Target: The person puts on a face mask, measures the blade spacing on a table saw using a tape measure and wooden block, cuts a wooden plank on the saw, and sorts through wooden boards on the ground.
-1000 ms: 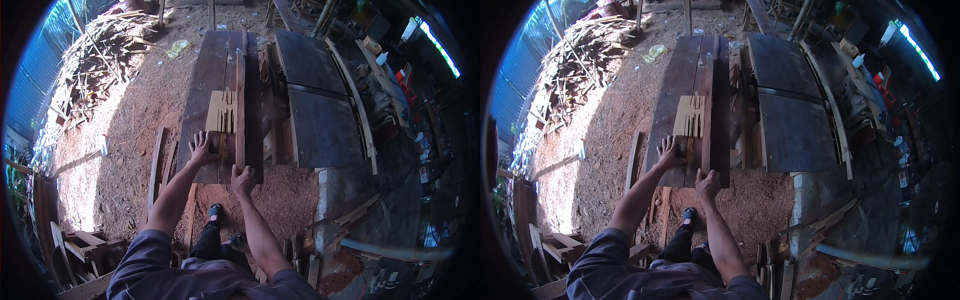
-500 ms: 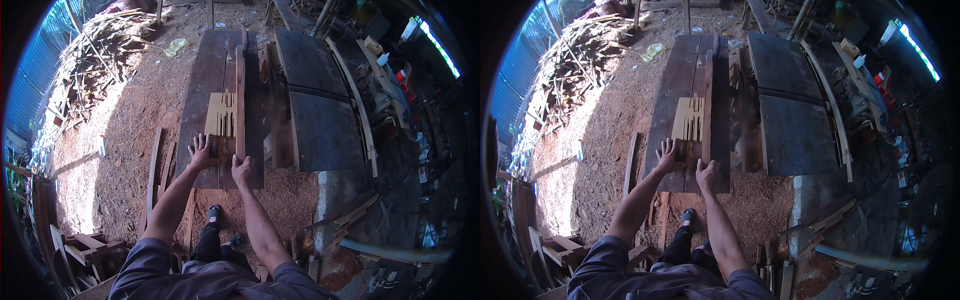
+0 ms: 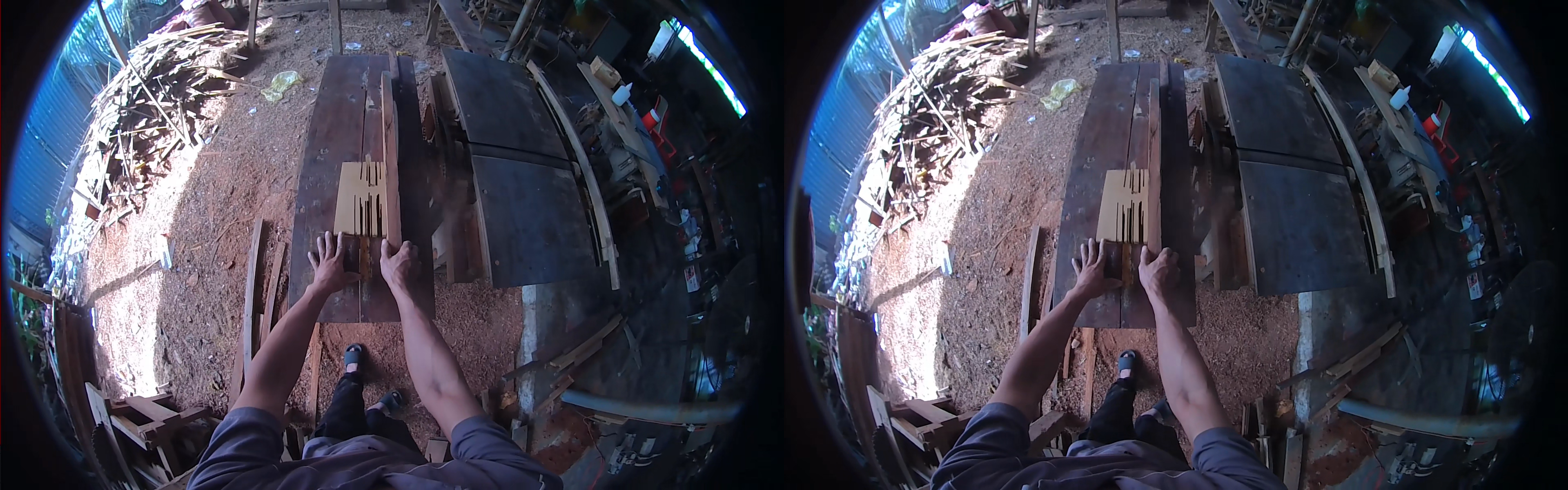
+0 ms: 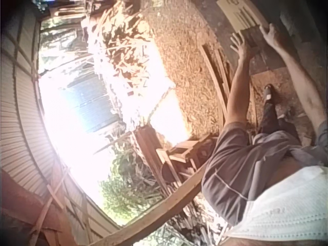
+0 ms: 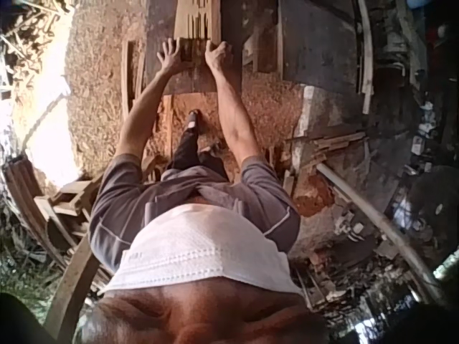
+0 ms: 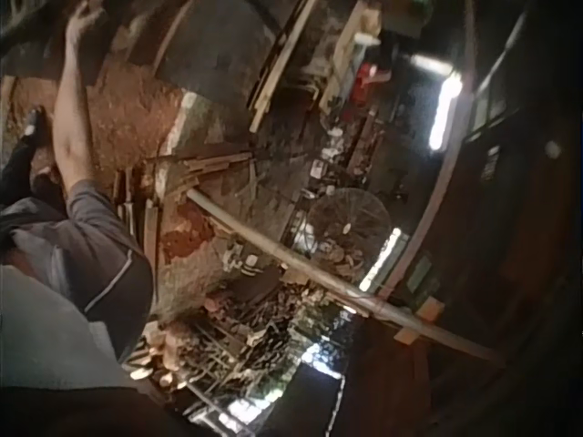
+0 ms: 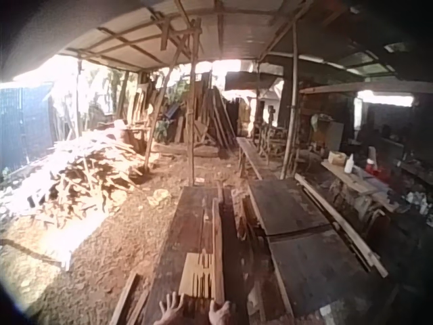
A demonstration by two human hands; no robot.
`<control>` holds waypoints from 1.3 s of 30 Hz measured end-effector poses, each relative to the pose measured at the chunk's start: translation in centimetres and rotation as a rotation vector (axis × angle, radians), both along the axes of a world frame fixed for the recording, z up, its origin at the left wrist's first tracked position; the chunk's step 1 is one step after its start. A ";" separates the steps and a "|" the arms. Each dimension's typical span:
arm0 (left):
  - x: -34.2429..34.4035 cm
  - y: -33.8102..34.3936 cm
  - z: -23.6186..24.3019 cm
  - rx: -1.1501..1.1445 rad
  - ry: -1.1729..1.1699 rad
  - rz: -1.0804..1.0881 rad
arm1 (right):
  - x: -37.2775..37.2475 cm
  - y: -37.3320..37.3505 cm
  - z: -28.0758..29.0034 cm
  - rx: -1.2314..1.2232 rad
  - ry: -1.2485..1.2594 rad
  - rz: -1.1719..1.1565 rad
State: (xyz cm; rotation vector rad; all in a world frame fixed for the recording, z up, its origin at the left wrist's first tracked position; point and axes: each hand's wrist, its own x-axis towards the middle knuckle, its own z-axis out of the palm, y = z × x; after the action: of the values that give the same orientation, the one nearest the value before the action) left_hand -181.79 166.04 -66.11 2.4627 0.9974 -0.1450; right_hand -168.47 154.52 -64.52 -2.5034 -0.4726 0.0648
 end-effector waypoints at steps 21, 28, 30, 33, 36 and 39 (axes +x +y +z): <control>0.5 0.0 1.2 0.033 0.067 -0.048 | -15.2 -17.5 -1.0 0.010 0.033 0.023; 0.8 0.0 1.8 0.041 0.080 -0.043 | -28.4 -32.7 -1.2 0.111 -0.036 0.024; 0.3 -1.5 1.3 0.173 -0.013 0.037 | -31.4 -36.9 -0.9 0.178 0.047 -0.015; -0.7 -9.7 3.7 0.302 -0.357 -0.332 | -33.2 -43.4 2.2 0.193 0.078 0.007; -3.3 -18.6 5.9 0.408 -0.342 -0.927 | -31.8 -47.7 9.2 0.004 0.392 -0.075; -3.1 -24.6 4.3 0.442 -0.664 -1.019 | -28.2 -51.9 16.1 -0.066 0.604 -0.059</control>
State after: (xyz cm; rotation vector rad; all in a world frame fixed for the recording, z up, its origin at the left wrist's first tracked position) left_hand -184.86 141.44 -61.76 2.8368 -0.5904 0.5874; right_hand -196.70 102.59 -48.38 -2.3964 -0.1431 0.7957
